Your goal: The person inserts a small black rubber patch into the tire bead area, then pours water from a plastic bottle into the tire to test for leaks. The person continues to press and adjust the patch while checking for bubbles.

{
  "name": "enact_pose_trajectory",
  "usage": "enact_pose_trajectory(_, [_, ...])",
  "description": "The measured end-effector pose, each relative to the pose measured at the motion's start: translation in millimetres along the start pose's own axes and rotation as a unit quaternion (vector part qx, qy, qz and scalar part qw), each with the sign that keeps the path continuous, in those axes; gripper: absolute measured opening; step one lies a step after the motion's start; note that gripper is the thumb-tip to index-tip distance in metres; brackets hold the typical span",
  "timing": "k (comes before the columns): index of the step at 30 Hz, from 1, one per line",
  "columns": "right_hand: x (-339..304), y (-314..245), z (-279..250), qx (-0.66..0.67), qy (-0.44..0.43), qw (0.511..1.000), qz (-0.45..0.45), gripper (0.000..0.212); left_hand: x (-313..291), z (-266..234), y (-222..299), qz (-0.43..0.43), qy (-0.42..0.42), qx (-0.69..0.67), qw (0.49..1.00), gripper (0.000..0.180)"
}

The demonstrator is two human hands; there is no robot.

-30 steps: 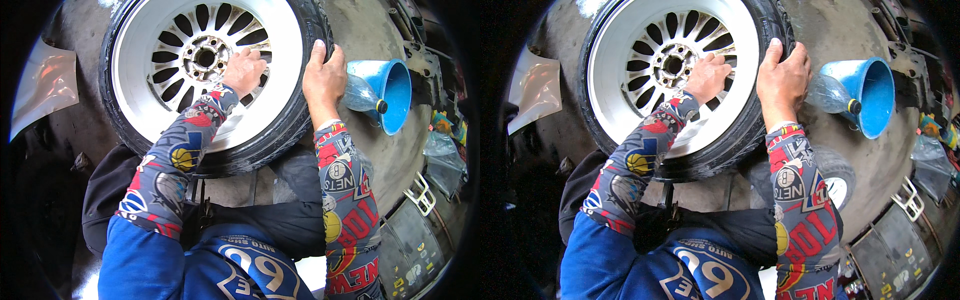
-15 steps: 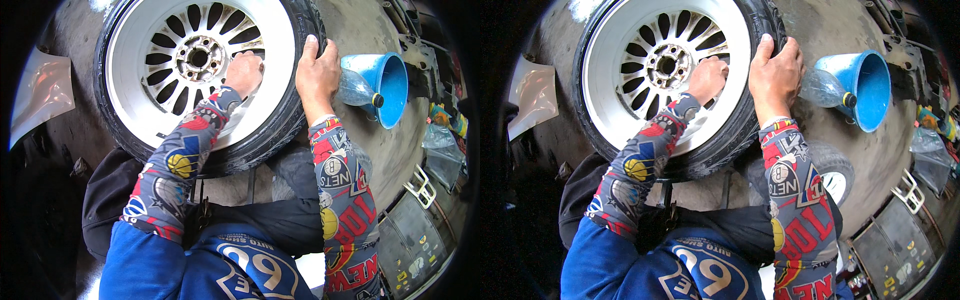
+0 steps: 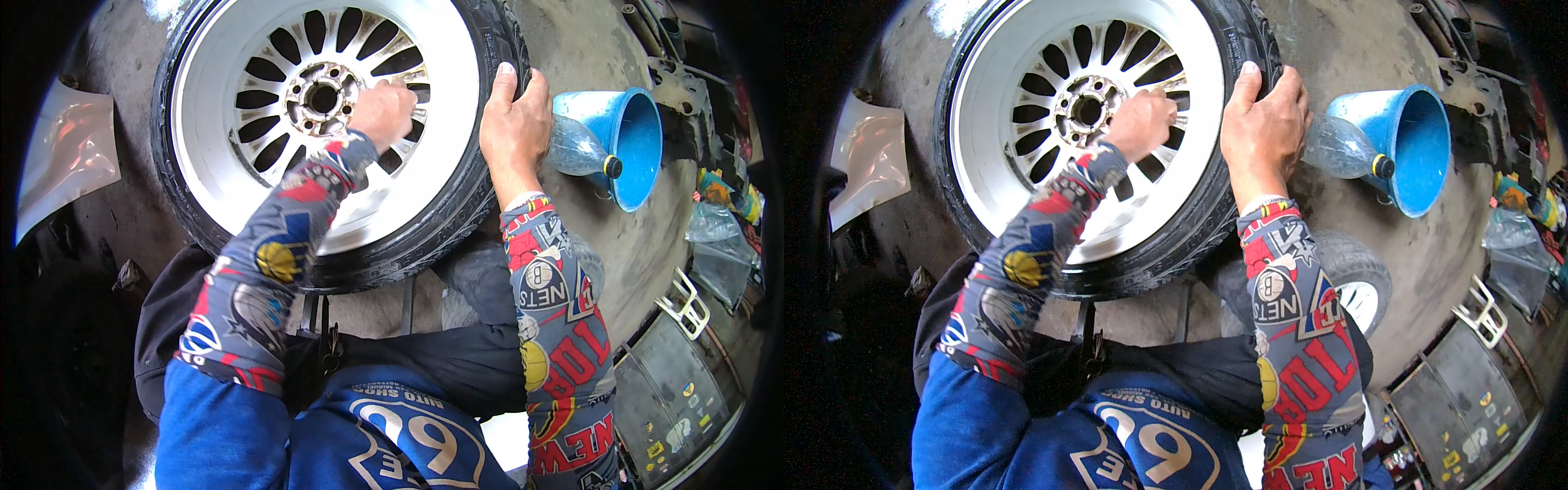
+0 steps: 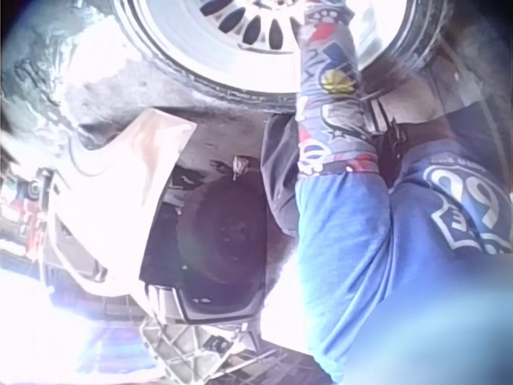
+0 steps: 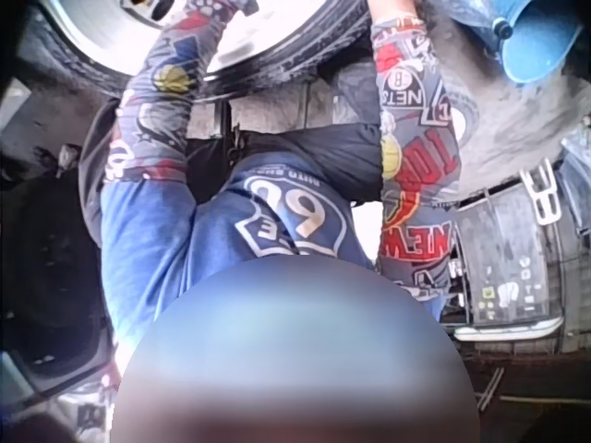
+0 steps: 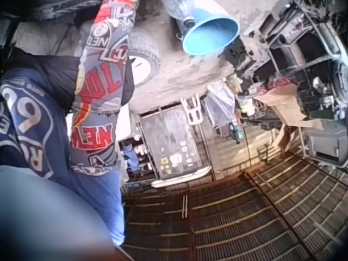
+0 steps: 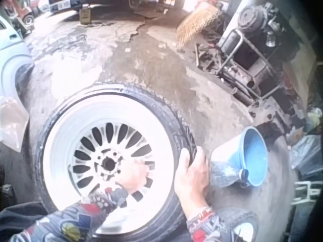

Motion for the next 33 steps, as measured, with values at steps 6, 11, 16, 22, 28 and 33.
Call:
enact_pose_trajectory(6, [-0.5,-0.7,1.5,-0.004,-0.001,1.0,-0.002,0.065,-1.7,-1.2,4.5,0.032,0.031,0.127,0.991,0.012])
enact_pose_trajectory(11, [-0.2,1.3,1.8,-0.01,0.0,1.0,0.002,0.065,-10.5,-10.9,7.2,0.052,0.052,-0.092,0.993,0.012])
enact_pose_trajectory(16, [-2.2,1.9,2.4,-0.006,0.001,1.0,0.004,0.064,-8.3,-1.5,-2.3,-0.003,0.067,0.107,0.992,0.014])
enact_pose_trajectory(22, [-0.2,2.1,2.3,0.003,-0.002,1.0,0.007,0.065,-8.1,2.5,-7.6,0.031,0.041,-0.022,0.998,0.013])
enact_pose_trajectory(28, [-0.9,3.5,2.4,0.001,0.005,1.0,0.006,0.064,-4.0,-20.2,-36.2,-0.073,0.118,-0.066,0.988,0.012])
enact_pose_trajectory(33, [-0.8,2.4,3.0,0.004,-0.003,1.0,0.009,0.064,-8.3,40.1,-43.8,-0.259,0.035,-0.437,0.861,0.015])
Point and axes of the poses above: each hand's wrist, its own x-axis towards the middle knuckle, its own z-axis out of the palm, y = z × x, the point moved 10 cm from there along x, towards the middle knuckle, and after that the axes turned 10 degrees about -z, right-handed, at the moved point
